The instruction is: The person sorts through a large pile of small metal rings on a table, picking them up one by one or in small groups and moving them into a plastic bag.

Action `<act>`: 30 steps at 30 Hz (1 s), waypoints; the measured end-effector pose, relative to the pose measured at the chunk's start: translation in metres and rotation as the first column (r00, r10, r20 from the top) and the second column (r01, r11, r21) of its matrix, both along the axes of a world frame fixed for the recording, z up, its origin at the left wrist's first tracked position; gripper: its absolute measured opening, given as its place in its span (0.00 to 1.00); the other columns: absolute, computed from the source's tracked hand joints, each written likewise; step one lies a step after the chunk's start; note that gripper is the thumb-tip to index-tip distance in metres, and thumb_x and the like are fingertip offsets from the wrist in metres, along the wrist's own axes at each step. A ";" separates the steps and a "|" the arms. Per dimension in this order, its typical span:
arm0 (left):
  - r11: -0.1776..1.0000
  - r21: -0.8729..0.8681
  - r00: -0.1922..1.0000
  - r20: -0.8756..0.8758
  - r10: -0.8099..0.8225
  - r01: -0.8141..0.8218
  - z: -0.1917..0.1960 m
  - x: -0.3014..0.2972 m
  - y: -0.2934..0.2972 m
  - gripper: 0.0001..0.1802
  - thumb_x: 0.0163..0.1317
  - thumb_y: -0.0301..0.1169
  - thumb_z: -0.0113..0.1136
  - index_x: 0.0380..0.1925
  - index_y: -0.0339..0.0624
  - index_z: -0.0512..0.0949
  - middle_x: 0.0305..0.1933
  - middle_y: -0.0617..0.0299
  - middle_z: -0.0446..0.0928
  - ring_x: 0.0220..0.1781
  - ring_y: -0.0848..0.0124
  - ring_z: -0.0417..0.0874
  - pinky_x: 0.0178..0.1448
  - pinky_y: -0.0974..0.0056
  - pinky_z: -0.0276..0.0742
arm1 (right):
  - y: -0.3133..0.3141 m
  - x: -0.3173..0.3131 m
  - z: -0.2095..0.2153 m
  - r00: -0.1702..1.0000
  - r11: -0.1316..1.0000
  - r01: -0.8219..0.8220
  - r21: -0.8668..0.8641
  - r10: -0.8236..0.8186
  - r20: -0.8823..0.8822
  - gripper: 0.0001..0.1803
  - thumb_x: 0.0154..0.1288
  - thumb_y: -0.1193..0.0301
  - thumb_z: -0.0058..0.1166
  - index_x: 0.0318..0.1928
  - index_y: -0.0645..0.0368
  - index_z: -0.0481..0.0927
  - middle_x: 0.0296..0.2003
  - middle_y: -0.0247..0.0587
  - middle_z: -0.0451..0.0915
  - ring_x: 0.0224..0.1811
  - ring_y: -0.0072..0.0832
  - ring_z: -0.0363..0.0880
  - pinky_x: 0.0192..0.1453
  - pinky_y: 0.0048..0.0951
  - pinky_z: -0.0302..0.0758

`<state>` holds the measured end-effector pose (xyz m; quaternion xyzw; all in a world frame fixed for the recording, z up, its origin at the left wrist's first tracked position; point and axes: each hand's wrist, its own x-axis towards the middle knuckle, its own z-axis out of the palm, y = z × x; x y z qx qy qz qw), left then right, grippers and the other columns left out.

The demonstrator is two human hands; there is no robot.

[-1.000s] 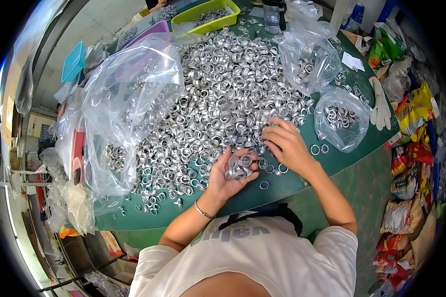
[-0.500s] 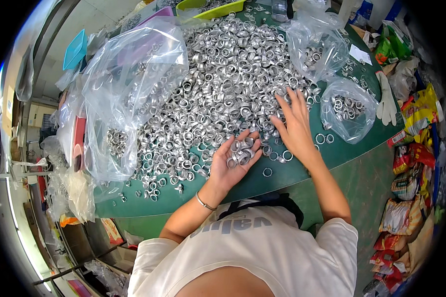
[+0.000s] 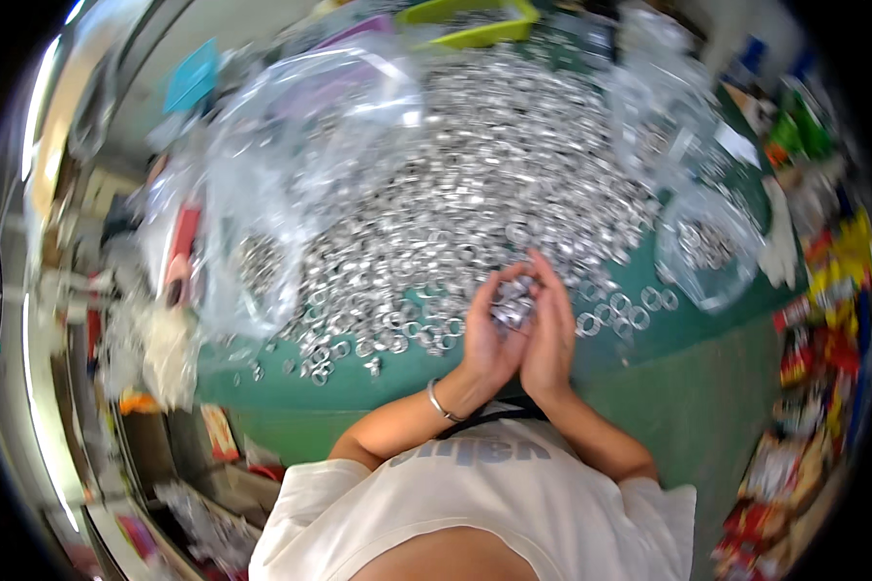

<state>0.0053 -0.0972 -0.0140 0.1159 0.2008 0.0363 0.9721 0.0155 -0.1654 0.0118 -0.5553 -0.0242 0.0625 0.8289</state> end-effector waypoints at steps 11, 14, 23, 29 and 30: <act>0.970 -0.145 0.937 -0.319 0.141 -0.195 0.035 -0.044 0.107 0.16 0.65 0.33 0.40 0.46 0.34 0.68 0.46 0.48 0.73 0.44 0.61 0.76 0.50 0.57 0.76 | -0.034 -0.011 -0.032 0.990 0.992 -0.125 -0.015 0.124 -0.064 0.19 0.70 0.69 0.39 0.56 0.68 0.66 0.57 0.49 0.67 0.59 0.34 0.67 0.60 0.34 0.64; 0.886 -0.128 0.887 -0.198 0.417 -0.445 0.091 0.008 0.147 0.16 0.67 0.34 0.39 0.45 0.34 0.68 0.46 0.50 0.71 0.47 0.59 0.75 0.52 0.54 0.76 | -0.035 -0.006 -0.029 0.990 0.991 -0.133 0.014 0.133 -0.049 0.18 0.68 0.73 0.42 0.55 0.69 0.67 0.55 0.50 0.69 0.57 0.34 0.68 0.57 0.33 0.68; 0.619 0.592 0.848 0.253 0.465 -0.516 0.129 0.102 0.220 0.24 0.63 0.30 0.41 0.58 0.32 0.58 0.65 0.43 0.54 0.66 0.53 0.56 0.70 0.48 0.47 | -0.046 0.016 -0.018 0.986 0.986 -0.111 -0.125 0.125 0.107 0.19 0.64 0.80 0.43 0.56 0.67 0.66 0.51 0.48 0.72 0.53 0.30 0.71 0.55 0.29 0.68; -0.185 0.840 0.793 0.543 0.277 -0.510 0.071 0.037 0.127 0.16 0.56 0.19 0.49 0.46 0.36 0.72 0.52 0.55 0.69 0.55 0.64 0.69 0.61 0.63 0.60 | -0.078 0.075 -0.021 0.917 0.759 0.284 -0.586 -0.037 0.396 0.14 0.60 0.79 0.50 0.48 0.63 0.75 0.46 0.42 0.75 0.47 0.29 0.72 0.48 0.26 0.68; -0.287 0.829 0.846 0.524 0.101 -0.480 0.054 0.029 0.119 0.14 0.56 0.19 0.49 0.43 0.36 0.74 0.51 0.54 0.70 0.55 0.64 0.70 0.63 0.62 0.59 | -0.078 0.088 -0.019 0.868 0.661 0.360 -0.658 0.022 0.497 0.13 0.58 0.79 0.51 0.46 0.62 0.76 0.45 0.42 0.76 0.47 0.32 0.72 0.48 0.28 0.68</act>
